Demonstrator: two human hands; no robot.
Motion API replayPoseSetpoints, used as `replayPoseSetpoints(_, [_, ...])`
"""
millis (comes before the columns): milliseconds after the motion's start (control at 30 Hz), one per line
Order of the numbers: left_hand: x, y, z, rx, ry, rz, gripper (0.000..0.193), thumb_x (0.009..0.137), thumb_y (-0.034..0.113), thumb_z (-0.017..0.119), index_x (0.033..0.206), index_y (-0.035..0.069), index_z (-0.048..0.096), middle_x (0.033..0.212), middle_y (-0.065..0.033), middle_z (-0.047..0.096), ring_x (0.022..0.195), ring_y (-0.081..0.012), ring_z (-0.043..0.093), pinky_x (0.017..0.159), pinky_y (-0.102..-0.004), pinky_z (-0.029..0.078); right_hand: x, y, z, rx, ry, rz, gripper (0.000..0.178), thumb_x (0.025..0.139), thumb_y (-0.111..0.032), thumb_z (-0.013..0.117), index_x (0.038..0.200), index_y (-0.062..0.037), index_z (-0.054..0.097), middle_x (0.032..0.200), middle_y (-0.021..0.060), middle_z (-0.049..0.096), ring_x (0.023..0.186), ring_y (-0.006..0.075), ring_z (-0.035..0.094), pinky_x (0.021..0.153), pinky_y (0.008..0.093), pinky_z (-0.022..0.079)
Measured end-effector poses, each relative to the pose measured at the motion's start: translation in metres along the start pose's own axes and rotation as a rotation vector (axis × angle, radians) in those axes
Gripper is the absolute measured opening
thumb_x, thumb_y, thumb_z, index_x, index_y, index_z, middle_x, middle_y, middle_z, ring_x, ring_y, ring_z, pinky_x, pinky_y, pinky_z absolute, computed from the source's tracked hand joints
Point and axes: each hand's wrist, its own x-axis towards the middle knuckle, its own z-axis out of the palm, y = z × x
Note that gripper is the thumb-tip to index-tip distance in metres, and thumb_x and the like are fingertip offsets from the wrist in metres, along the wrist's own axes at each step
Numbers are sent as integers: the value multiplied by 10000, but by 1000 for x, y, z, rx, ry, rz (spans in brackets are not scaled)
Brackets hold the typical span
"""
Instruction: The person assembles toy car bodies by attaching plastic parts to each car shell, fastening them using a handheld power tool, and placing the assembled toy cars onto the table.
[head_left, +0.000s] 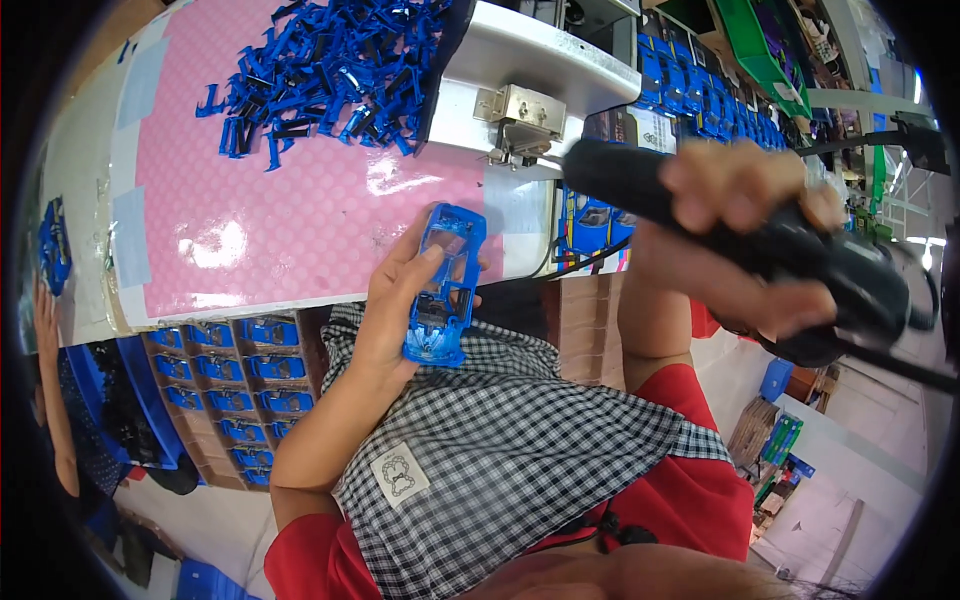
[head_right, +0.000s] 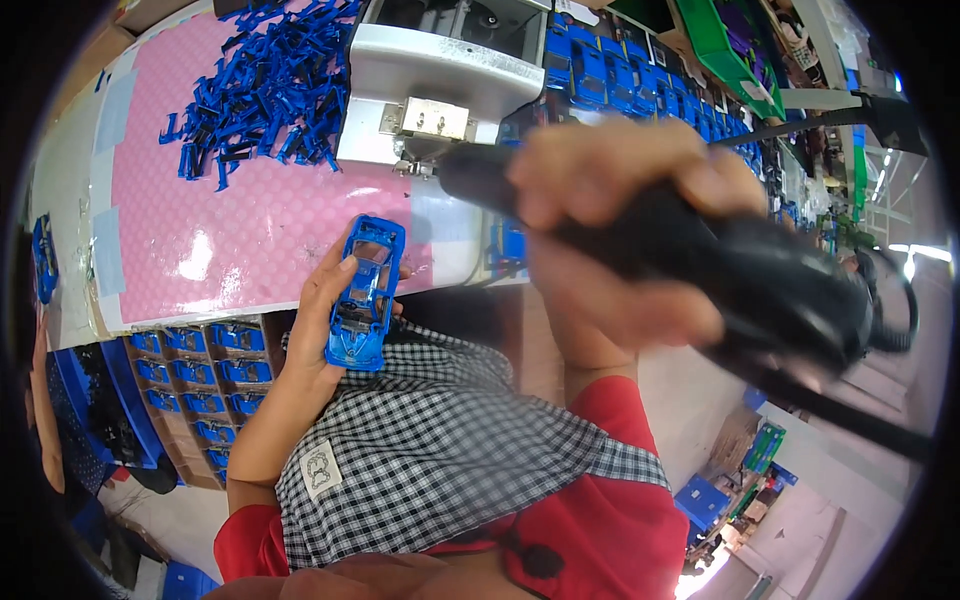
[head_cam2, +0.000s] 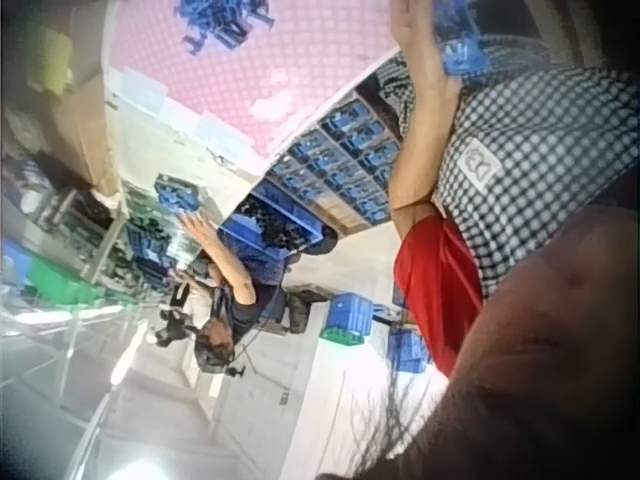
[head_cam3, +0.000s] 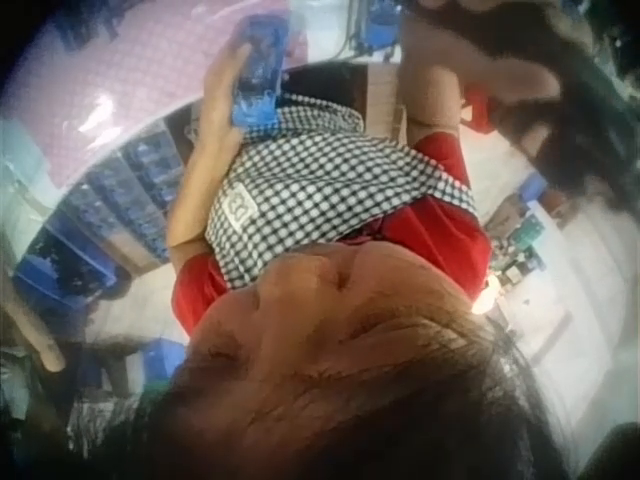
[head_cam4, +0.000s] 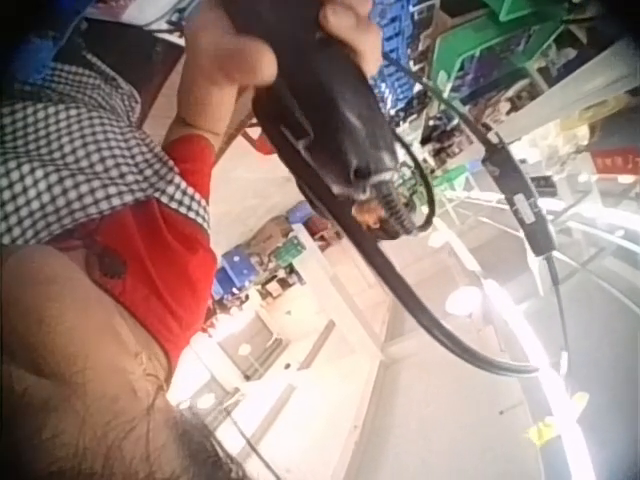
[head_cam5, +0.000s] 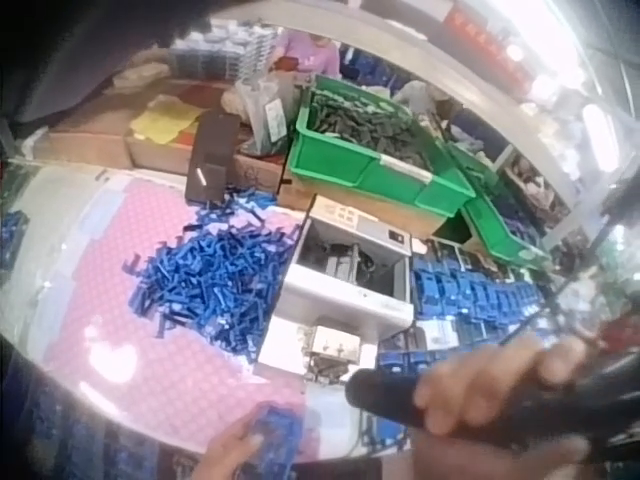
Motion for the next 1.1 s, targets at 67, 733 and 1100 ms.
replayPoseSetpoints(67, [1, -2, -2, -21, -6, 4, 573, 914, 195, 549, 1414, 47, 313, 1196, -120, 554, 961, -203, 612, 697, -337, 574, -1, 24, 6, 27, 53, 37, 487, 861, -528, 558, 1067, -109, 422, 742, 77, 515, 539, 176, 503, 521, 336, 469])
replayPoseSetpoints(733, [0, -1, 0, -59, -34, 34, 552, 924, 183, 535, 1411, 41, 315, 1160, -102, 555, 943, -203, 615, 691, -332, 571, -43, 14, 28, -199, -114, 397, 574, 829, -510, 629, 1077, -96, 319, 784, 96, 502, 576, 167, 536, 598, 344, 507])
replayPoseSetpoints(1100, [0, -1, 1, -69, -8, 11, 525, 929, 160, 524, 1404, 45, 332, 1130, -105, 574, 925, -203, 624, 684, -326, 568, -48, 22, 33, -138, 11, 440, 561, 823, -522, 630, 1043, -106, 325, 733, 75, 492, 538, 160, 519, 570, 335, 502])
